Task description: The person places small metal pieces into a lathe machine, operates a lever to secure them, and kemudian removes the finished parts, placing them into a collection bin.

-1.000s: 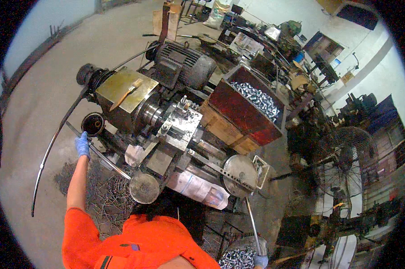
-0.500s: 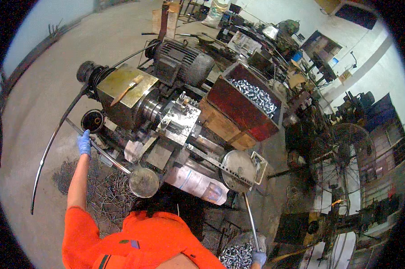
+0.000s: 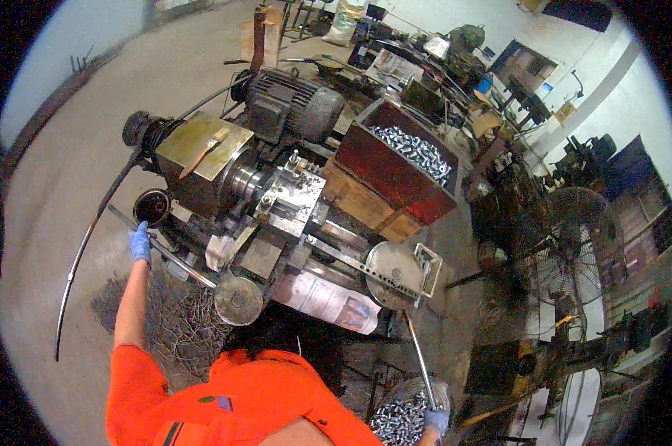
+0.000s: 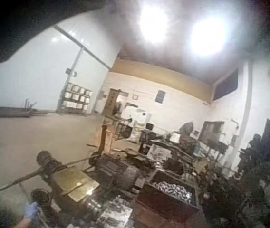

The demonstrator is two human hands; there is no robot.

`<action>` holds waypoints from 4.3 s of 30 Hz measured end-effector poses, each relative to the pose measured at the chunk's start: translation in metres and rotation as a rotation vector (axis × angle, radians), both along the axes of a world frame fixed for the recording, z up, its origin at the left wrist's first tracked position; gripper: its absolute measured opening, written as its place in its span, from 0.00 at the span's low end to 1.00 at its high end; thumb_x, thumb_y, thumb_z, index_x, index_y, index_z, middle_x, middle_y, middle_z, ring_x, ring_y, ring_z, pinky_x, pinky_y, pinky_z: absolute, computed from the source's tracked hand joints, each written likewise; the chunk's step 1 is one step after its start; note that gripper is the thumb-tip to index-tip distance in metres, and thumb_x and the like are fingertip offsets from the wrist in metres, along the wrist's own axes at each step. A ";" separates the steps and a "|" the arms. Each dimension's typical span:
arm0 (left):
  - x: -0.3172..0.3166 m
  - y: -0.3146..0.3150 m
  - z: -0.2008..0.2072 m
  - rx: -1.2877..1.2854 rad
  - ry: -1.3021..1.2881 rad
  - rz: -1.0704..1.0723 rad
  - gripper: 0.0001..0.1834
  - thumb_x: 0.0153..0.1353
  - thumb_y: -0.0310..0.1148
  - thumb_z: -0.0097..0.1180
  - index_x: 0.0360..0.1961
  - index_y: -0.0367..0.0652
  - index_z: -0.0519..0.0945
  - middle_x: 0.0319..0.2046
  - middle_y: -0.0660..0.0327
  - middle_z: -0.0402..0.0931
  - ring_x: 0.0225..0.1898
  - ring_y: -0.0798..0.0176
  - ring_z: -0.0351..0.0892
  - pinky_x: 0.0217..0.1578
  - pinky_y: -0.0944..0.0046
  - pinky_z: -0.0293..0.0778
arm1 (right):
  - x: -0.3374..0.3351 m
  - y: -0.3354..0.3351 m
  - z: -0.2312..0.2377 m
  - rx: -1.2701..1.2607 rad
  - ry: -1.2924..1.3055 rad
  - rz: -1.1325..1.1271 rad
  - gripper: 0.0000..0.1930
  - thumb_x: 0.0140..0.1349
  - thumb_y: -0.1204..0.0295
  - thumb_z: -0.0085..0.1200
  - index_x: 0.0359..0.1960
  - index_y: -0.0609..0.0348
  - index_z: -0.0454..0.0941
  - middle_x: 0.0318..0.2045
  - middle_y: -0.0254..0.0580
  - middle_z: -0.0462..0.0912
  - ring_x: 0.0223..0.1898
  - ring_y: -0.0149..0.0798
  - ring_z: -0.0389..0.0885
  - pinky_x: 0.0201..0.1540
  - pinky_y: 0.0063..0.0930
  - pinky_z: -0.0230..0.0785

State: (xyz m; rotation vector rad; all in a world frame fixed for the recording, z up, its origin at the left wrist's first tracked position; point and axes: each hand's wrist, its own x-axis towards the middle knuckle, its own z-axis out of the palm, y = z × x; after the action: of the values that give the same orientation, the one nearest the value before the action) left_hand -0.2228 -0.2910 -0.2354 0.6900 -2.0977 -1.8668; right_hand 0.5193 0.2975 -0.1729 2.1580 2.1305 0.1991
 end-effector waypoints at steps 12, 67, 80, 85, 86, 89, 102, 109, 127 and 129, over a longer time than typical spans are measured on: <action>-0.001 -0.002 -0.004 0.009 0.007 -0.006 0.15 0.55 0.44 0.55 0.29 0.42 0.72 0.15 0.60 0.74 0.12 0.67 0.70 0.12 0.69 0.62 | -0.020 -0.015 0.020 -0.156 -0.043 -0.058 0.29 0.44 0.48 0.55 0.38 0.62 0.78 0.39 0.58 0.78 0.44 0.52 0.76 0.47 0.39 0.69; 0.019 0.022 0.038 0.202 0.127 0.035 0.13 0.53 0.35 0.57 0.25 0.33 0.74 0.18 0.60 0.73 0.14 0.66 0.66 0.16 0.64 0.63 | -0.010 -0.037 0.001 -0.058 -0.054 -0.051 0.23 0.46 0.53 0.56 0.27 0.65 0.78 0.31 0.58 0.79 0.37 0.54 0.78 0.42 0.40 0.70; 0.029 0.027 0.052 0.271 0.133 -0.023 0.10 0.55 0.34 0.53 0.31 0.37 0.71 0.19 0.56 0.73 0.14 0.61 0.72 0.16 0.61 0.73 | -0.037 -0.052 0.029 -0.113 0.050 -0.176 0.19 0.46 0.58 0.57 0.28 0.66 0.78 0.33 0.60 0.78 0.38 0.56 0.77 0.43 0.42 0.69; 0.034 0.033 0.059 0.264 0.124 0.014 0.13 0.57 0.34 0.49 0.35 0.32 0.72 0.19 0.52 0.75 0.14 0.60 0.72 0.16 0.63 0.73 | -0.038 -0.057 0.033 -0.142 0.098 -0.135 0.21 0.45 0.58 0.58 0.32 0.67 0.77 0.34 0.62 0.78 0.40 0.57 0.76 0.44 0.42 0.69; 0.031 0.030 0.056 0.267 0.128 -0.006 0.13 0.57 0.34 0.49 0.34 0.32 0.72 0.19 0.52 0.75 0.14 0.60 0.72 0.16 0.63 0.73 | -0.025 -0.056 0.014 0.021 0.067 -0.100 0.20 0.40 0.55 0.63 0.22 0.63 0.77 0.27 0.55 0.80 0.33 0.54 0.78 0.36 0.40 0.71; 0.023 0.018 0.042 0.263 0.139 -0.036 0.13 0.57 0.35 0.50 0.33 0.33 0.73 0.19 0.52 0.75 0.14 0.60 0.72 0.16 0.64 0.72 | -0.020 -0.054 0.010 0.004 0.046 -0.064 0.20 0.40 0.56 0.64 0.25 0.63 0.77 0.29 0.56 0.79 0.35 0.54 0.78 0.38 0.40 0.71; 0.028 0.025 0.047 0.255 0.139 -0.039 0.12 0.57 0.36 0.50 0.29 0.35 0.73 0.18 0.54 0.75 0.12 0.63 0.70 0.14 0.65 0.69 | -0.026 -0.058 0.023 -0.140 0.080 -0.162 0.22 0.40 0.59 0.63 0.32 0.64 0.76 0.33 0.59 0.79 0.38 0.56 0.77 0.42 0.40 0.70; 0.029 0.022 0.052 0.211 0.075 -0.097 0.13 0.56 0.37 0.51 0.32 0.35 0.72 0.17 0.51 0.75 0.12 0.58 0.73 0.14 0.61 0.74 | -0.020 -0.059 0.008 -0.048 0.174 -0.143 0.17 0.39 0.65 0.58 0.27 0.67 0.78 0.29 0.63 0.78 0.34 0.58 0.77 0.38 0.42 0.69; 0.026 0.021 0.044 0.192 0.015 -0.031 0.16 0.56 0.39 0.50 0.34 0.34 0.72 0.15 0.49 0.74 0.12 0.56 0.73 0.14 0.61 0.72 | -0.163 0.109 0.019 0.292 -0.091 0.320 0.19 0.50 0.54 0.52 0.40 0.50 0.79 0.46 0.46 0.74 0.50 0.52 0.68 0.54 0.52 0.56; 0.034 0.023 0.048 0.199 -0.016 -0.086 0.17 0.56 0.41 0.51 0.34 0.35 0.70 0.15 0.49 0.74 0.13 0.56 0.73 0.15 0.62 0.71 | -0.209 0.140 0.047 0.215 -0.078 0.226 0.24 0.53 0.52 0.49 0.47 0.54 0.74 0.52 0.47 0.70 0.57 0.51 0.62 0.58 0.51 0.51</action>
State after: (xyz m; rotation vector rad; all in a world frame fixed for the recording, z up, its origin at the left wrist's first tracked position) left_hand -0.1889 -0.2679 -0.1874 0.6687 -1.9991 -2.1447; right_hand 0.3106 0.4374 -0.1259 1.9678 2.4013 0.5448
